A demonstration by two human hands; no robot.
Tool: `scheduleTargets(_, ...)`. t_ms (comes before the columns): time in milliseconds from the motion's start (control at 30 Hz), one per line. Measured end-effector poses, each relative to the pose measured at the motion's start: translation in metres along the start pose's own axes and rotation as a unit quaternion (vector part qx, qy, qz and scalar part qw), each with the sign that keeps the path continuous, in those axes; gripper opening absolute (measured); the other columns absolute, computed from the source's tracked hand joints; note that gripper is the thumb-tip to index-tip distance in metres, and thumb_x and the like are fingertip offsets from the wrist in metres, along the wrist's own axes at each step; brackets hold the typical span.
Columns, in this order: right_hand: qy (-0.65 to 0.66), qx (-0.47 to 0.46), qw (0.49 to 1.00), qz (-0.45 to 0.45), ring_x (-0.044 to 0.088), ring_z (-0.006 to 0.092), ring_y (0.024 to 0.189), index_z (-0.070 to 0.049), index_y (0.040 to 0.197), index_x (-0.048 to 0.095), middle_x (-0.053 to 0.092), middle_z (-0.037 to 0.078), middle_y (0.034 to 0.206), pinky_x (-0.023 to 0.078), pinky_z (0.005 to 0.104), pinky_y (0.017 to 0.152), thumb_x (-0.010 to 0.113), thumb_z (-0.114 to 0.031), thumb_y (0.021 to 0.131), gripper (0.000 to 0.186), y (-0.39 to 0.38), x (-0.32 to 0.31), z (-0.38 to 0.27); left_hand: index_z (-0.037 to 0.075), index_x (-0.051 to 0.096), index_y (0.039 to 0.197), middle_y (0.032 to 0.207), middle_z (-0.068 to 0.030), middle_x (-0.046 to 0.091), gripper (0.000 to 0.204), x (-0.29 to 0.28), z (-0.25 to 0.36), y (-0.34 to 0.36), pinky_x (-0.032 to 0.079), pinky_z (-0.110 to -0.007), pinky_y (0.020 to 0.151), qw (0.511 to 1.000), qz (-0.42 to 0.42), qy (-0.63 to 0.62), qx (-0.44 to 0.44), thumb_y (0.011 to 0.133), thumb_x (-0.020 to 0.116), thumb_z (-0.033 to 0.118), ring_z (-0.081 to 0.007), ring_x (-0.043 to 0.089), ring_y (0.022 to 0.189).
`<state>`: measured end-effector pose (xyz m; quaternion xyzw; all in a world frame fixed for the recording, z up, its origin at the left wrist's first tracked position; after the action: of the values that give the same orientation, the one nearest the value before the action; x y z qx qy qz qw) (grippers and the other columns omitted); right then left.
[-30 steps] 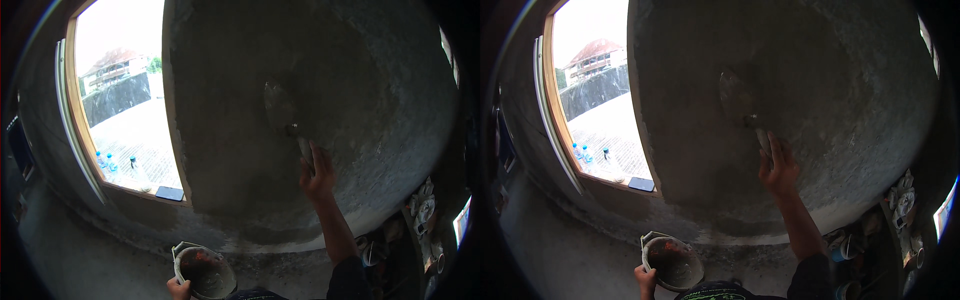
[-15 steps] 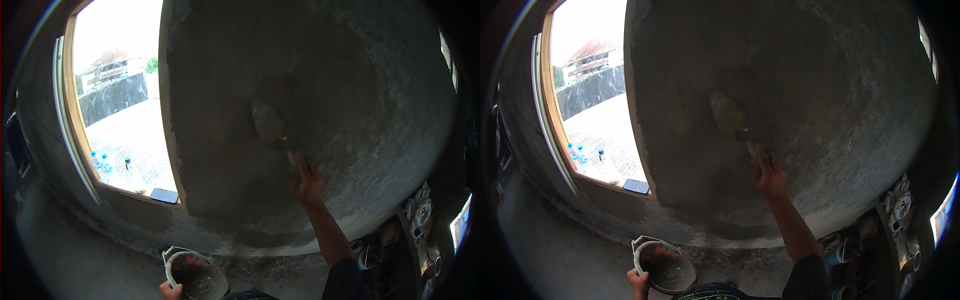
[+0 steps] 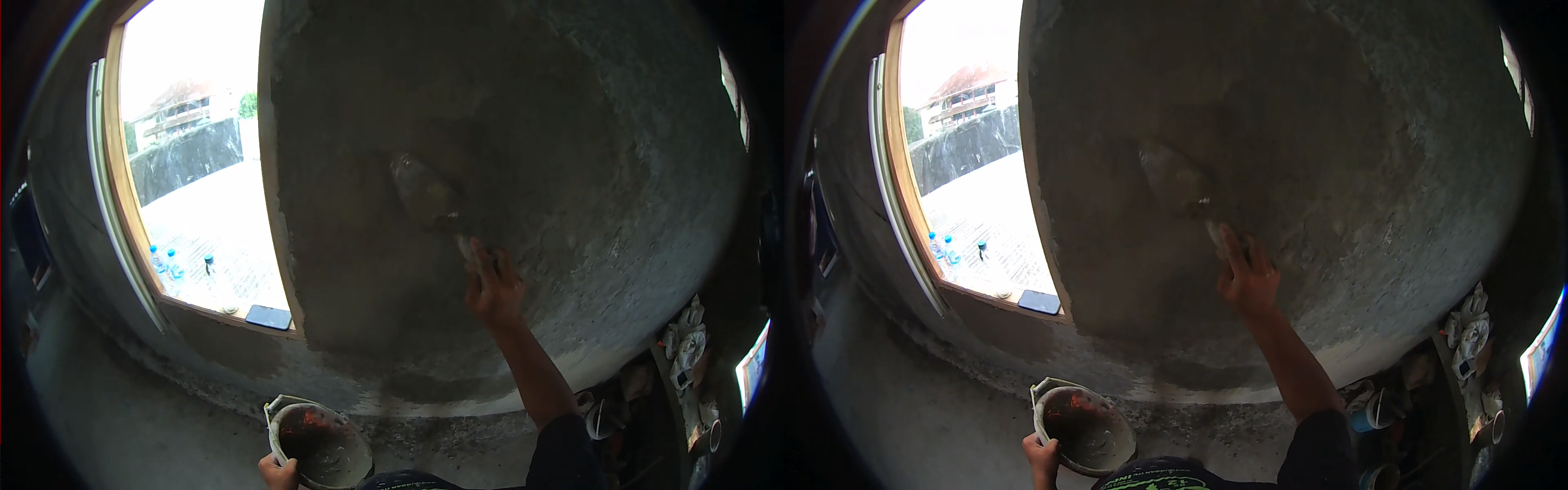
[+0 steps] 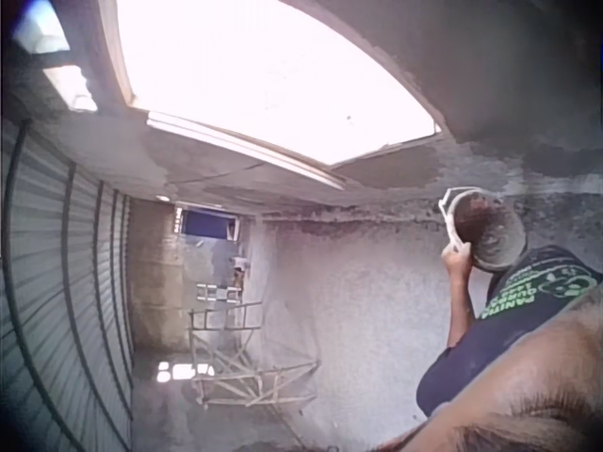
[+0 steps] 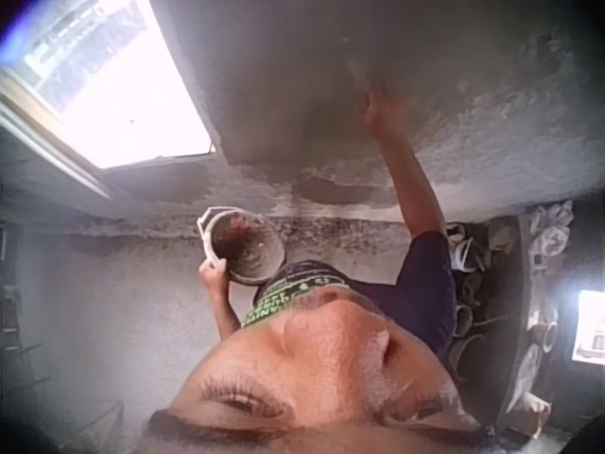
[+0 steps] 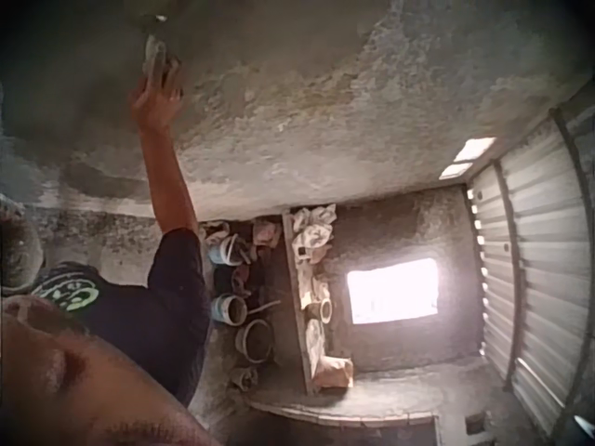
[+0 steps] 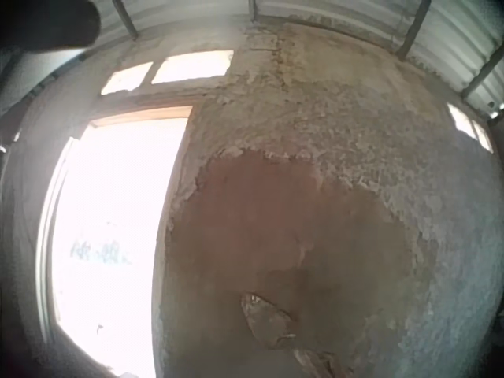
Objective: The person plasters a wall by repeatedly scooping mortar from a handheld bucket with a trowel and spreading and smoothing it across the wall surface.
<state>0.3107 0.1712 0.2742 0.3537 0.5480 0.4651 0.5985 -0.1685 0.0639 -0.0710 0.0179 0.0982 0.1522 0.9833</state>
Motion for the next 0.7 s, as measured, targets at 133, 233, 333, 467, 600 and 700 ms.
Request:
scheduleTargets(133,-0.048,0.058,0.996,0.05,0.072,0.0299,0.088,-0.018,0.139,0.063,0.063,0.012,0.112,0.062,0.0397,0.067,0.072,-0.015,0.087,0.053,0.023,-0.003,0.015,-0.005,0.061,0.067,0.061,0.0029,0.056,0.009,0.002,0.007,0.003,0.041,-0.027,0.049,1.0,-0.006,0.007,0.012,0.068,0.059,0.004,-0.0059,0.05,0.055)
scheduleTargets(233,-0.07,0.075,0.995,0.003,0.072,0.0298,0.09,-0.017,0.14,0.062,0.063,0.012,0.113,0.062,0.0398,0.067,0.072,-0.015,0.088,0.054,0.021,0.003,0.019,-0.005,0.061,0.067,0.061,0.0025,0.056,0.01,0.003,0.009,0.004,0.041,-0.027,0.05,1.0,-0.013,0.019,0.006,0.069,0.058,0.004,-0.0061,0.051,0.055)
scheduleTargets(333,-0.086,0.02,0.996,-0.001,0.072,0.0309,0.086,-0.021,0.143,0.06,0.064,0.012,0.112,0.061,0.0407,0.064,0.071,-0.016,0.086,0.059,0.0,0.001,0.008,-0.005,0.061,0.067,0.061,0.0027,0.056,0.01,0.0,0.005,0.003,0.041,-0.028,0.049,1.0,-0.005,0.024,-0.006,0.069,0.058,0.004,-0.0061,0.05,0.054)
scheduleTargets(467,-0.03,-0.006,0.999,0.008,0.073,0.0314,0.087,-0.021,0.143,0.06,0.064,0.012,0.114,0.062,0.0402,0.064,0.072,-0.017,0.086,0.058,-0.008,-0.004,0.003,-0.005,0.06,0.066,0.059,0.0027,0.055,0.01,-0.001,-0.001,0.0,0.04,-0.028,0.048,1.0,0.002,0.004,-0.01,0.069,0.058,0.004,-0.0064,0.049,0.053)
scheduleTargets(600,-0.01,0.04,0.996,0.079,0.073,0.0309,0.087,-0.021,0.143,0.06,0.064,0.012,0.115,0.062,0.0402,0.064,0.071,-0.019,0.089,0.055,0.026,-0.01,0.023,-0.004,0.06,0.066,0.059,0.0027,0.055,0.01,0.0,-0.004,0.004,0.039,-0.028,0.047,1.0,-0.007,0.015,-0.009,0.069,0.059,0.005,-0.0064,0.049,0.053)
scheduleTargets(700,-0.009,0.053,0.996,0.065,0.073,0.0301,0.085,-0.021,0.142,0.061,0.064,0.012,0.114,0.062,0.0402,0.063,0.071,-0.018,0.089,0.053,0.033,-0.003,0.021,-0.004,0.059,0.065,0.059,0.0027,0.055,0.01,0.0,0.0,0.005,0.039,-0.028,0.047,1.0,-0.004,0.019,0.01,0.069,0.059,0.005,-0.0062,0.048,0.052)
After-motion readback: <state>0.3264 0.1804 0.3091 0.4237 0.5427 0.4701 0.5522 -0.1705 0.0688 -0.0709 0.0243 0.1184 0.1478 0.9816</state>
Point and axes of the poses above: each hand's wrist, its own y-axis towards the middle knuckle, its own x-axis out of the palm, z = x × y, the point moved 6 cm from there along y, towards the middle knuckle
